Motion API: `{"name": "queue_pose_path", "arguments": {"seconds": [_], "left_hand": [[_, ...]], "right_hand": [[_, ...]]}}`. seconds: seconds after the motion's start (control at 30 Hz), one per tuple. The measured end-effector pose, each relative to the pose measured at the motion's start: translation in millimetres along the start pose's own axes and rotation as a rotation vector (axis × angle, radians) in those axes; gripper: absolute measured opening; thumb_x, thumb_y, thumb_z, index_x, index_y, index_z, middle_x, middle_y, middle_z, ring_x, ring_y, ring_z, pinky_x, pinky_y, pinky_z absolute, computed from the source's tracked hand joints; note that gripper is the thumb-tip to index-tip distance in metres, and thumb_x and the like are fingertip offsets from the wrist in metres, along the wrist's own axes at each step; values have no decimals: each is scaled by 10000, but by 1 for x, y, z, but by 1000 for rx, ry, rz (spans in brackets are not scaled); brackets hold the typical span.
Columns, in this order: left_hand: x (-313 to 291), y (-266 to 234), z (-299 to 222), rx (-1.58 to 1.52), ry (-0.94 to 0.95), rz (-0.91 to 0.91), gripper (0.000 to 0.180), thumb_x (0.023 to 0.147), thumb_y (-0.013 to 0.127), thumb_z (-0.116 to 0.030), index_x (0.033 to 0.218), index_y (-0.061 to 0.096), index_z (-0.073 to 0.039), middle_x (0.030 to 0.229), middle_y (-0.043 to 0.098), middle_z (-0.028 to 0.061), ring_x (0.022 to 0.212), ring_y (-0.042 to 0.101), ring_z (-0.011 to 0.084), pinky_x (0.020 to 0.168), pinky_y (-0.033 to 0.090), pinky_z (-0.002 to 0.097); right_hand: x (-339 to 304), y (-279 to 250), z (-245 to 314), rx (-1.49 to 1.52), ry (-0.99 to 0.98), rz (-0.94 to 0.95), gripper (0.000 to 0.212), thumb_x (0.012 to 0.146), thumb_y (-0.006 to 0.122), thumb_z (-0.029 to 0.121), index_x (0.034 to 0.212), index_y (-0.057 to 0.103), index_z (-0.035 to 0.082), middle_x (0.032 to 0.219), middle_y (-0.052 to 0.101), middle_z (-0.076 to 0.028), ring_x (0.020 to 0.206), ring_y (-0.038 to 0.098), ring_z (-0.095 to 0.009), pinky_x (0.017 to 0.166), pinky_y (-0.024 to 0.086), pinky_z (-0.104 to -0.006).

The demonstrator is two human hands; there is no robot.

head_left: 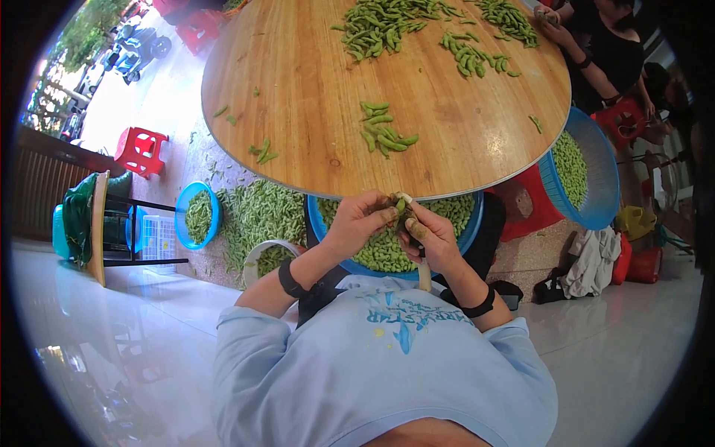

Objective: The person picks up edamame pods from a table, opens them with a tool to remove the beans, and drops the beans into a blue bowl. They also move pods on the table and drop the empty shells onto the floor.

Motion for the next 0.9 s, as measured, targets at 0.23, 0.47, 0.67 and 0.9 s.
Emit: {"name": "queue_pose_path", "arguments": {"seconds": [0.23, 0.47, 0.67, 0.9], "left_hand": [[1, 3, -2, -13, 4, -38, 84, 874, 609, -54, 927, 622, 9, 772, 591, -26, 636, 485, 32, 556, 387, 185], [3, 3, 0, -481, -258, 58, 98, 843, 608, -35, 938, 614, -13, 764, 571, -9, 590, 488, 63, 504, 365, 192], [1, 10, 9, -485, -257, 40, 108, 816, 542, -13, 922, 562, -17, 703, 509, -3, 527, 407, 76, 469, 313, 204], [5, 13, 2, -88, -78, -28, 102, 835, 542, -58, 903, 587, 3, 736, 538, -18, 606, 465, 40, 520, 361, 195]], "right_hand": [[0, 2, 3, -98, -96, -29, 406, 963, 444, 72, 1366, 423, 24, 719, 480, 1, 499, 385, -39, 430, 320, -180], [1, -11, 0, -71, -116, 48, 409, 913, 475, -15, 1321, 469, -7, 772, 549, -50, 524, 457, -86, 458, 368, -209], [5, -11, 8, -898, -691, 60, 412, 834, 508, -105, 1243, 497, -64, 921, 617, -133, 698, 614, -179, 627, 504, -284], [-1, -10, 8, -823, -545, -4, 442, 835, 558, -72, 1269, 478, -49, 975, 618, -157, 788, 622, -216, 678, 511, -302]]}}
Point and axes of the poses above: each hand's wrist, its own x-axis towards the middle knuckle, its own y-axis out of the palm, z = x × y, the point moved 3 cm from there along x, towards the middle knuckle
